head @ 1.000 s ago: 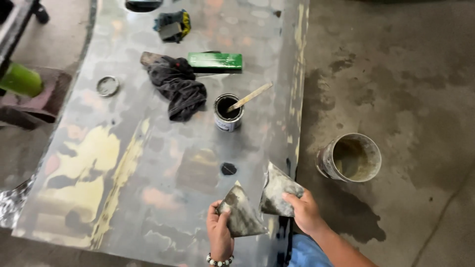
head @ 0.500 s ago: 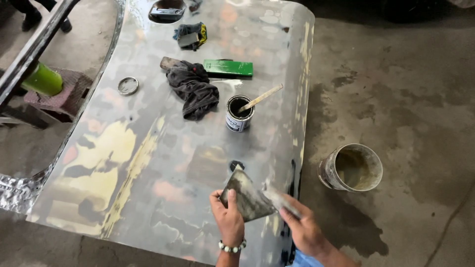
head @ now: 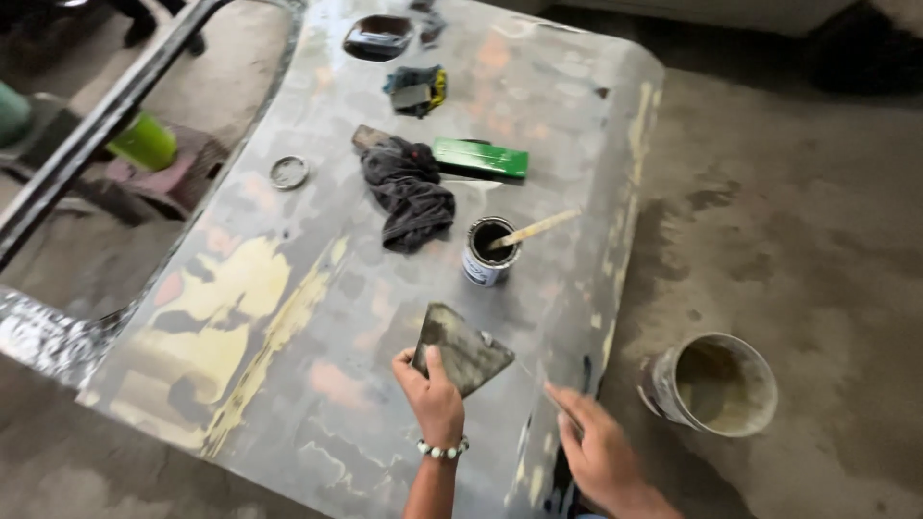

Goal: The person uses a putty knife to scoop a dark filler from a can and applies it to a metallic car door panel. They spread the filler across the surface and edges, occasionally scraping excess material back into the can.

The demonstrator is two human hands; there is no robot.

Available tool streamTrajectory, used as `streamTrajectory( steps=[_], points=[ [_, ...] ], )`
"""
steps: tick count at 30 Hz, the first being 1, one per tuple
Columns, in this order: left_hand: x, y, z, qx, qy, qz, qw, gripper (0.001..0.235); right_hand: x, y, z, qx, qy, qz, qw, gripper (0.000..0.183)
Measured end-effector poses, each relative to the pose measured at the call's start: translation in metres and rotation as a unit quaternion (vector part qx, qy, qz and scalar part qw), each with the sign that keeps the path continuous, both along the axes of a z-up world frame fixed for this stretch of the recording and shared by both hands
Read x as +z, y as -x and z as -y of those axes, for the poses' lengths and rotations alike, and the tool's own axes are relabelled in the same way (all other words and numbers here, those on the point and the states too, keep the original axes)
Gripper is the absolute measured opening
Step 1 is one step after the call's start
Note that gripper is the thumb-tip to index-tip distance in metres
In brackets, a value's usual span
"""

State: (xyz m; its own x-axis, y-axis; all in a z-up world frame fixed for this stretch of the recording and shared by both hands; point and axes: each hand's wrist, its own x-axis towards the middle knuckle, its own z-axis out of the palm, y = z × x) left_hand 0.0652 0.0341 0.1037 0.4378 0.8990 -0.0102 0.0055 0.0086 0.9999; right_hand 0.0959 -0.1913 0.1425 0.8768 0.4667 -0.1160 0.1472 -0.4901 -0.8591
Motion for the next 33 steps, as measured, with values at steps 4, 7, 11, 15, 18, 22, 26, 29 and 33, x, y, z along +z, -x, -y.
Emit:
streamTrajectory(
  steps=[4,7,11,15,18,22,26,29,33],
  points=[
    [0.006,-0.034,-0.007,0.036,-0.085,-0.054,0.994,0.026,0.047,-0.058,-0.034,0.110,0.039,0.250,0.961,0.058],
    [0.009,-0.065,-0.009,0.049,-0.084,-0.031,0.995,0.028,0.046,-0.094,-0.058,0.176,0.076,0.322,0.927,0.061],
    [0.010,-0.102,-0.006,0.034,-0.104,-0.047,0.993,0.026,0.017,-0.144,-0.089,0.173,0.076,0.367,0.911,0.055],
    [0.022,-0.136,-0.016,0.020,-0.049,-0.075,0.996,0.026,-0.021,-0.204,-0.124,0.094,0.069,0.158,0.980,0.042],
    [-0.028,-0.149,-0.047,0.051,-0.081,-0.069,0.993,0.025,-0.086,-0.251,-0.126,0.029,0.049,-0.064,0.996,0.041],
    [-0.104,-0.164,-0.103,0.010,0.111,-0.005,0.994,0.019,-0.124,-0.270,-0.124,0.000,-0.163,-0.276,0.947,0.033],
    [-0.119,-0.170,-0.119,-0.038,0.402,0.158,0.901,0.012,-0.115,-0.260,-0.118,-0.040,-0.192,-0.308,0.931,0.032],
    [-0.109,-0.183,-0.124,-0.085,0.465,0.186,0.861,0.016,-0.118,-0.266,-0.114,-0.070,-0.200,-0.331,0.920,0.032],
    [-0.137,-0.193,-0.121,-0.137,0.470,0.199,0.849,0.011,-0.143,-0.272,-0.106,-0.062,-0.223,-0.456,0.859,0.027]
  ],
)
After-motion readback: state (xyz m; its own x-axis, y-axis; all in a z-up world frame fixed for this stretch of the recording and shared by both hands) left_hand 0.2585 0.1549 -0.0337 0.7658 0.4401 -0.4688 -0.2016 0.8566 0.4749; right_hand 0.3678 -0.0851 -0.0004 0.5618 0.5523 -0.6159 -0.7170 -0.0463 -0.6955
